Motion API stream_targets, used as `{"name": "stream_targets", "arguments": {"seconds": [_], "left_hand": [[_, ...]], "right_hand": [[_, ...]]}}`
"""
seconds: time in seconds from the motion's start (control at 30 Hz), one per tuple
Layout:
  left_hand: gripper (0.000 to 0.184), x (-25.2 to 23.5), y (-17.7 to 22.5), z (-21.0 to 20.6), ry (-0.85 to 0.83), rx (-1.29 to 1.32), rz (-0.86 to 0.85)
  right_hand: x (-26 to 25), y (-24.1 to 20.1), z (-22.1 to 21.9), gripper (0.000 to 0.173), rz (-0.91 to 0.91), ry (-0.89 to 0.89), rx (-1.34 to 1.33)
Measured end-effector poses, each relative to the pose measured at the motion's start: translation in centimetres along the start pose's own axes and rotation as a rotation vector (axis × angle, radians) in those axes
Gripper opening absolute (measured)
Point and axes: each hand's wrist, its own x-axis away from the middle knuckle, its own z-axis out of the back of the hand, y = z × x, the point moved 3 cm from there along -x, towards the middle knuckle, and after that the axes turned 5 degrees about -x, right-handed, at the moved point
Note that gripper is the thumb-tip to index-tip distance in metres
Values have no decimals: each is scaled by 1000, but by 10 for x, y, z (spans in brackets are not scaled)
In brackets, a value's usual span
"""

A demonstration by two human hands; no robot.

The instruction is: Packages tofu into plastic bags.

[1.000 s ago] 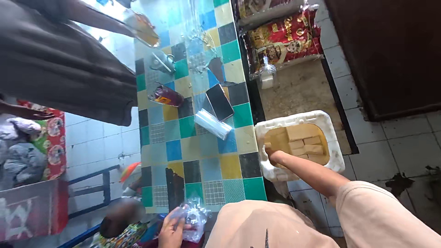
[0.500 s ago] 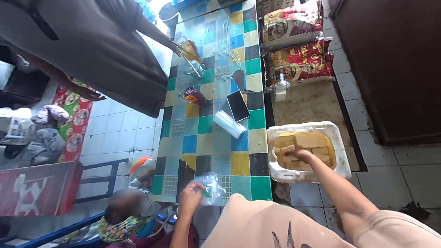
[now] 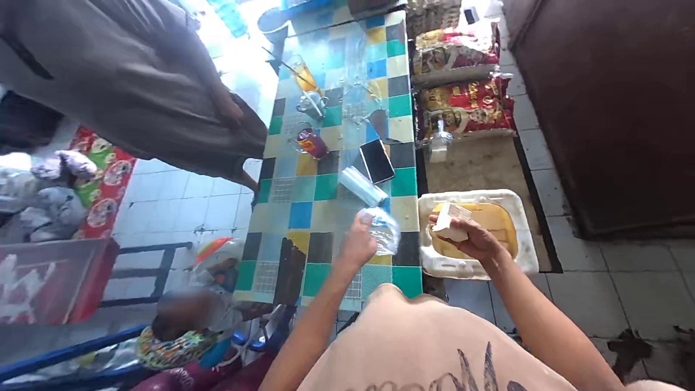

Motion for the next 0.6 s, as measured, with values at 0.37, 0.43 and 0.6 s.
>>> {"name": "stream_targets", "arguments": {"seconds": [0.37,0.43,0.6], "left_hand": [[68,12,20,6,-70,94,6],[66,13,23,5,-60,68,-2],[59,22,38,0,37,-55,-30]], "right_hand": [[-18,49,-97,40,657,-6,1138],[-17,51,-111,40,505,-44,1362],[-22,44,-136,33,210,91,1511]]}}
